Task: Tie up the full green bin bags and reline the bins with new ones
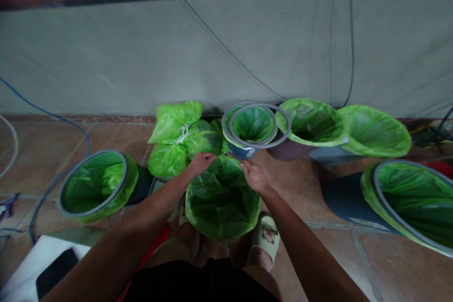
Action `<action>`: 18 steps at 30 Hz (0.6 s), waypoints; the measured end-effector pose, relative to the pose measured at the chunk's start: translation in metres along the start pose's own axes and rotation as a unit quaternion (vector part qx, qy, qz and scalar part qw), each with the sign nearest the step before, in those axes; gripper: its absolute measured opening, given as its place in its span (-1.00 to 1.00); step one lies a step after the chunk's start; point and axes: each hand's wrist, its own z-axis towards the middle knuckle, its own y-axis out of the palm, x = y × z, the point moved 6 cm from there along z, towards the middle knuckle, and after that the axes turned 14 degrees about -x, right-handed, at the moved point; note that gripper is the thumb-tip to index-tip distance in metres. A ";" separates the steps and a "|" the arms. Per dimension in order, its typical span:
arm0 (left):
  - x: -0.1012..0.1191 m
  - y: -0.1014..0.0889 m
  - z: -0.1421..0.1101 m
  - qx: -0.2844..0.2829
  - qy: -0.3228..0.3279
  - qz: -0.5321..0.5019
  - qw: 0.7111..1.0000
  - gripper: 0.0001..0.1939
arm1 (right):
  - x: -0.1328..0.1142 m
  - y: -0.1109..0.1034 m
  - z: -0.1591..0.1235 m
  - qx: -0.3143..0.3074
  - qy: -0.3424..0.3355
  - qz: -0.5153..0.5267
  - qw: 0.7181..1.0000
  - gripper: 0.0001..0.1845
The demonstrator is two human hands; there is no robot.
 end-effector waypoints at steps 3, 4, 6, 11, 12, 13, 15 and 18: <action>-0.005 0.008 0.049 -0.022 -0.003 0.027 0.999 -0.77 | 0.005 0.006 -0.011 -0.010 0.017 -0.047 0.999 -0.58; -0.007 0.011 0.057 -0.025 0.001 0.054 0.998 -0.78 | 0.007 0.008 -0.013 -0.011 0.034 -0.058 0.998 -0.57; -0.011 0.016 0.062 -0.024 0.008 0.118 0.993 -0.77 | 0.012 0.010 -0.017 -0.014 0.065 -0.068 0.995 -0.57; -0.005 0.026 0.057 -0.028 0.017 0.209 0.977 -0.60 | 0.018 0.018 -0.036 0.033 0.089 -0.017 0.995 -0.62; -0.001 0.026 0.058 -0.024 0.027 0.210 0.977 -0.52 | 0.021 0.021 -0.045 0.056 0.097 0.001 0.994 -0.62; 0.003 0.024 0.059 -0.016 0.039 0.205 0.978 -0.42 | 0.026 0.023 -0.056 0.079 0.114 0.014 0.990 -0.61; 0.007 0.019 0.059 0.007 0.056 0.174 0.983 -0.27 | 0.039 0.030 -0.082 0.107 0.165 0.024 0.980 -0.56; -0.002 0.010 0.057 0.023 0.035 0.086 0.995 -0.23 | 0.058 0.038 -0.115 0.077 0.215 0.025 0.973 -0.43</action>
